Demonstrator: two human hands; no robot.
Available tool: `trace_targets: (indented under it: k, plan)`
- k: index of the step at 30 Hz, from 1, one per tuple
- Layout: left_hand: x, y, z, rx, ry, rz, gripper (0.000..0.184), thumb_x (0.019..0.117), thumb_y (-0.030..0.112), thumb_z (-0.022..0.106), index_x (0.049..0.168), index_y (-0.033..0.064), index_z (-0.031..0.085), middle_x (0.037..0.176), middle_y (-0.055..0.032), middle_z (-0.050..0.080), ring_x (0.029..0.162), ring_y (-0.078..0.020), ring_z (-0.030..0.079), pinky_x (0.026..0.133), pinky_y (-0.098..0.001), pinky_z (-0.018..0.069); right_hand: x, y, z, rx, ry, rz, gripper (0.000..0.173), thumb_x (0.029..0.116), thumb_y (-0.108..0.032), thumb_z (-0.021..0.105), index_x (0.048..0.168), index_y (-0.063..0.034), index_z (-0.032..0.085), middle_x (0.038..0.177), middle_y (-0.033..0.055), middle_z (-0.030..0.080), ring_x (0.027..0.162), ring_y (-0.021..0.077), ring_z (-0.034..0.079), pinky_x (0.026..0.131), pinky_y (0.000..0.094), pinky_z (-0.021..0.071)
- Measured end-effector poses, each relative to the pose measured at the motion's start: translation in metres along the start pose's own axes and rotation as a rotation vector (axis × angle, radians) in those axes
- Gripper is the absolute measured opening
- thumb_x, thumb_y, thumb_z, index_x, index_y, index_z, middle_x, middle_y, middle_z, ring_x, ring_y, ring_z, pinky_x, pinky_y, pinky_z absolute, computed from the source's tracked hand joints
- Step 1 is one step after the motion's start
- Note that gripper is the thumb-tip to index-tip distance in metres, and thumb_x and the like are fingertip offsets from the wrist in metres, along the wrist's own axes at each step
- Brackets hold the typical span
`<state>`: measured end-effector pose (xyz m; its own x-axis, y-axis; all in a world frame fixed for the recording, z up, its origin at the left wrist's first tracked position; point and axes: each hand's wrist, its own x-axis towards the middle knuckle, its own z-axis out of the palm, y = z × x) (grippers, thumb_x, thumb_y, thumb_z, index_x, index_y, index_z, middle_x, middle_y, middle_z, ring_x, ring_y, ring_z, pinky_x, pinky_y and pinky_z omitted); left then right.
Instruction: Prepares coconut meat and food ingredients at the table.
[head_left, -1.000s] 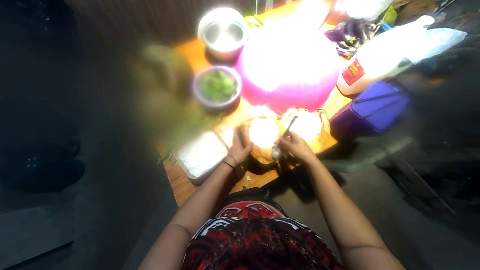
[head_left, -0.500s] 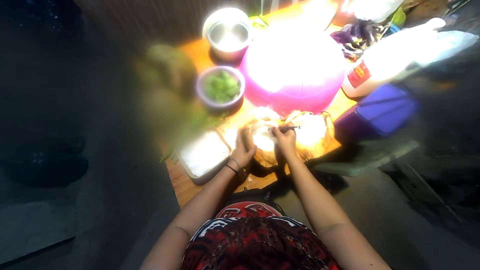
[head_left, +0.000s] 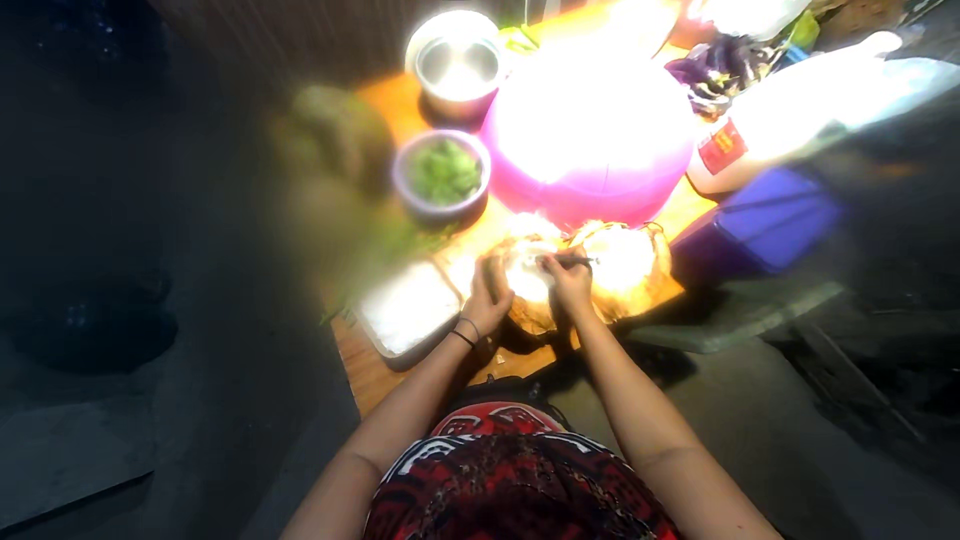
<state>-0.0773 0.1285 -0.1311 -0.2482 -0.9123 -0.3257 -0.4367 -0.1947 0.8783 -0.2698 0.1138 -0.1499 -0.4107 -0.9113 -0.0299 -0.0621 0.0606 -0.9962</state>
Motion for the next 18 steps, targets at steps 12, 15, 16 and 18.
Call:
trace_targets:
  k: [12, 15, 16, 18]
  plan:
    - [0.011, 0.003, -0.006, -0.007, -0.005, -0.015, 0.104, 0.0941, 0.034, 0.073, 0.164, 0.0089, 0.000, 0.164, -0.0257, 0.026, 0.143, -0.0379, 0.044, 0.113, -0.0553, 0.0408, -0.023, -0.032, -0.023, 0.290, -0.098, -0.106, 0.027, 0.0896, 0.014, 0.063, 0.106, -0.0048, 0.054, 0.104, 0.0079, 0.077, 0.090, 0.0172, 0.076, 0.083, 0.0333, 0.0636]
    - [0.013, 0.013, -0.013, 0.029, 0.047, 0.014, 0.098, 0.0937, 0.041, 0.074, 0.165, 0.0098, 0.014, 0.168, -0.0257, 0.016, 0.151, -0.0406, 0.031, 0.118, -0.0575, 0.0342, -0.024, -0.038, -0.027, 0.307, -0.118, -0.144, 0.027, 0.0891, 0.014, 0.062, 0.105, -0.0073, 0.054, 0.104, 0.0066, 0.078, 0.090, 0.0172, 0.076, 0.083, 0.0327, 0.0638]
    - [0.014, 0.015, -0.014, 0.037, 0.089, 0.070, 0.085, 0.0972, 0.040, 0.068, 0.163, 0.0108, 0.024, 0.168, -0.0248, 0.016, 0.152, -0.0408, 0.028, 0.118, -0.0580, 0.0328, -0.024, -0.039, -0.028, 0.315, -0.120, -0.156, 0.027, 0.0890, 0.014, 0.062, 0.104, -0.0077, 0.054, 0.104, 0.0067, 0.078, 0.089, 0.0175, 0.077, 0.082, 0.0327, 0.0641]
    - [0.017, 0.020, -0.014, 0.057, 0.186, 0.225, 0.053, 0.1029, 0.036, 0.058, 0.150, 0.0112, 0.052, 0.167, -0.0235, 0.022, 0.152, -0.0413, 0.026, 0.120, -0.0571, 0.0294, -0.026, -0.041, -0.030, 0.324, -0.140, -0.174, 0.027, 0.0889, 0.013, 0.062, 0.104, -0.0084, 0.055, 0.104, 0.0067, 0.078, 0.089, 0.0176, 0.077, 0.082, 0.0325, 0.0644]
